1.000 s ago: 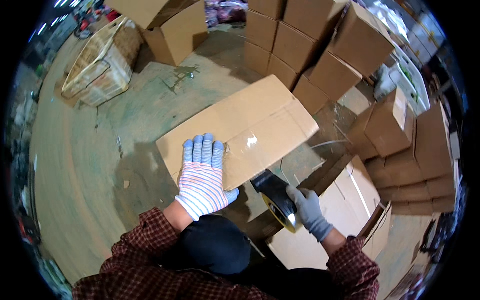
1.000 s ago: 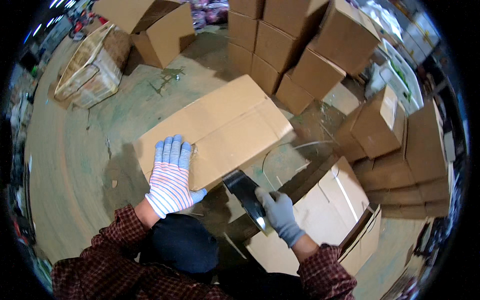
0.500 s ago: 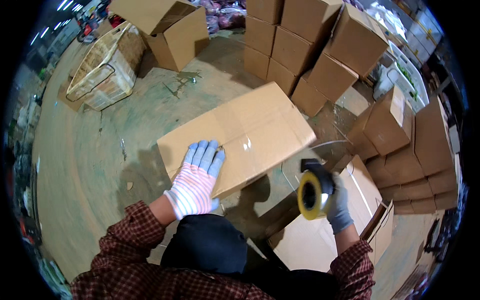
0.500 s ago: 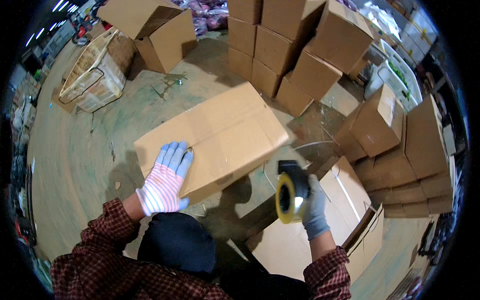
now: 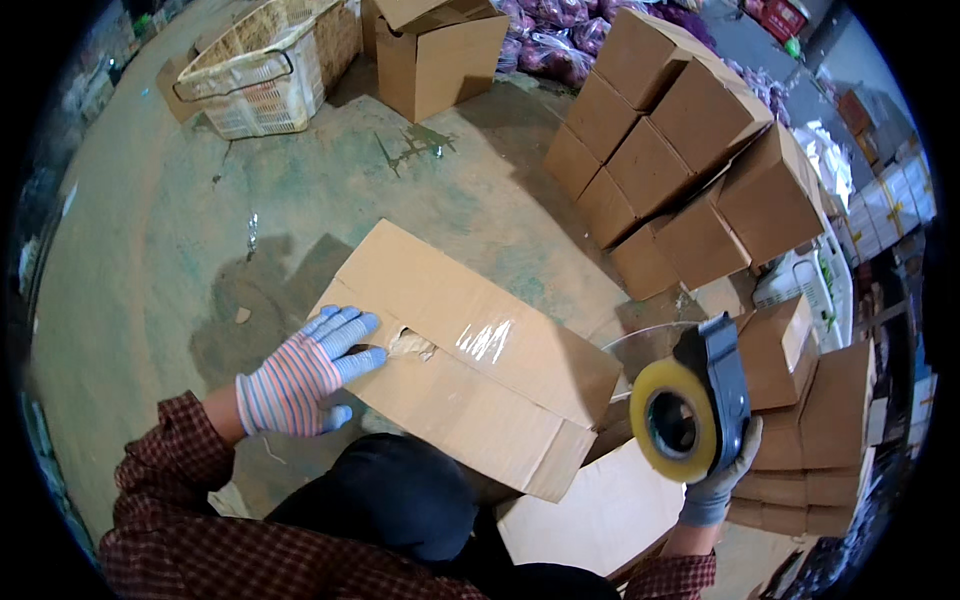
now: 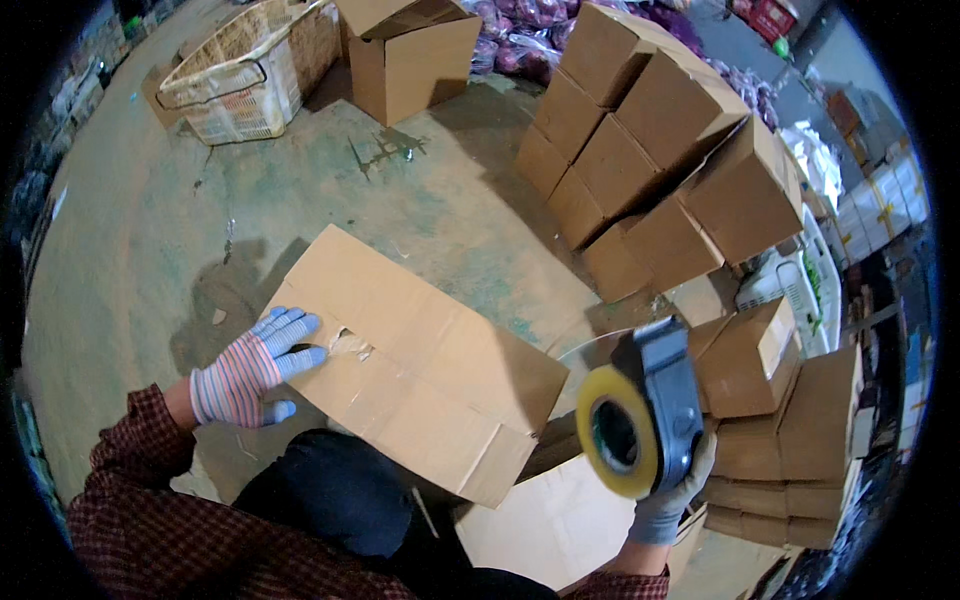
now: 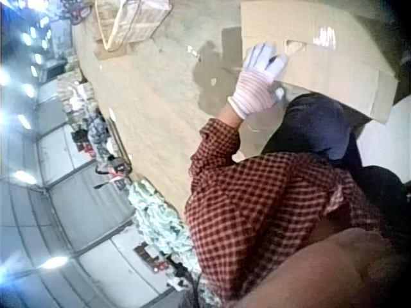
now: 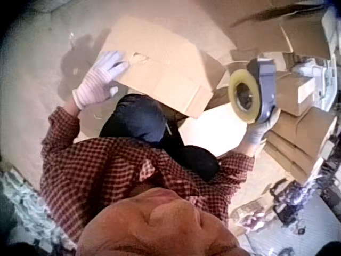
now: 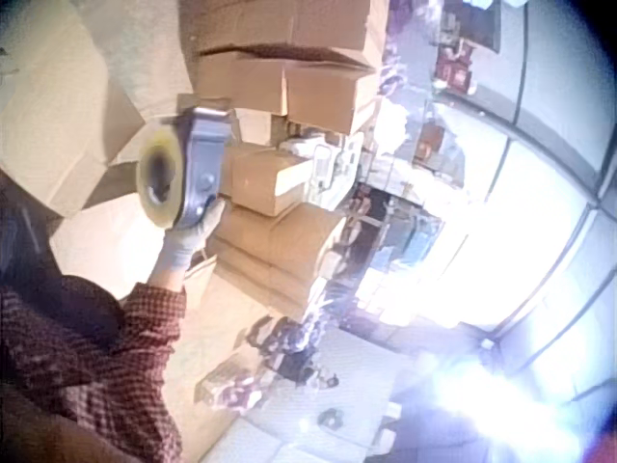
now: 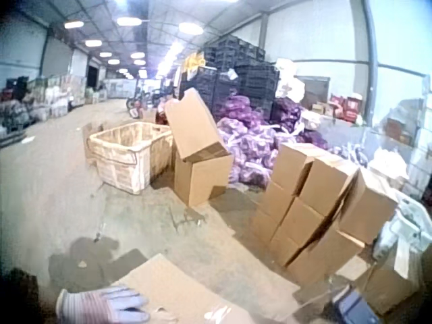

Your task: The person assembles cardboard boxes by hand and secures the bottom flaps with a tape dispenser.

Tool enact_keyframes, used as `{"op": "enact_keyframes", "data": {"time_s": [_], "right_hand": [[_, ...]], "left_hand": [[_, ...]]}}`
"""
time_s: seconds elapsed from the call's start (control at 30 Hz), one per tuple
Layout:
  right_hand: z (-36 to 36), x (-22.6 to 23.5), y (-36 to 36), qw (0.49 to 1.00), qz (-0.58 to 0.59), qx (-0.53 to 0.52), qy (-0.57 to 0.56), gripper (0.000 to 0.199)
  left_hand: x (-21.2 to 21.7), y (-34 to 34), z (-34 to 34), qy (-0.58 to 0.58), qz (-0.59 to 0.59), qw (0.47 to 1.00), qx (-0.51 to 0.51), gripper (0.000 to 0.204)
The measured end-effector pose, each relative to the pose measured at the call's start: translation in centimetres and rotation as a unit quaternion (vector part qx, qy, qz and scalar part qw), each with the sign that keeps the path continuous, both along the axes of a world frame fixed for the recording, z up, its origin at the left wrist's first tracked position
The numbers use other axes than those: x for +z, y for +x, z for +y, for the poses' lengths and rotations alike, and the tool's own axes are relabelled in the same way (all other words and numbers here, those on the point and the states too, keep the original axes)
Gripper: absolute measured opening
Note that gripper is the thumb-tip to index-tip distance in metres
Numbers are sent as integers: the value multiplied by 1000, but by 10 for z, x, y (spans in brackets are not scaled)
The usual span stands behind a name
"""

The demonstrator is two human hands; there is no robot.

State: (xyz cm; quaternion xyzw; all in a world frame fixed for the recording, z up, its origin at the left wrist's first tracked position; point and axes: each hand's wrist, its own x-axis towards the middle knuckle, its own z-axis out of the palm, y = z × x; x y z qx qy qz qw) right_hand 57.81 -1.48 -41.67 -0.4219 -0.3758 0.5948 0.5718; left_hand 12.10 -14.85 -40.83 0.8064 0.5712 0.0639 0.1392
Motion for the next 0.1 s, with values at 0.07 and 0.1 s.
{"op": "enact_keyframes", "data": {"time_s": [0.07, 0.1], "right_hand": [[-3, 10, -7, 997, 37, 73, 16, 69], [0, 16, -12, 982, 61, 178, 31, 80]], "left_hand": [[-12, -18, 7, -9, -94, 995, -18, 68], [-21, -30, 9, -80, -160, 984, 0, 68]]}}
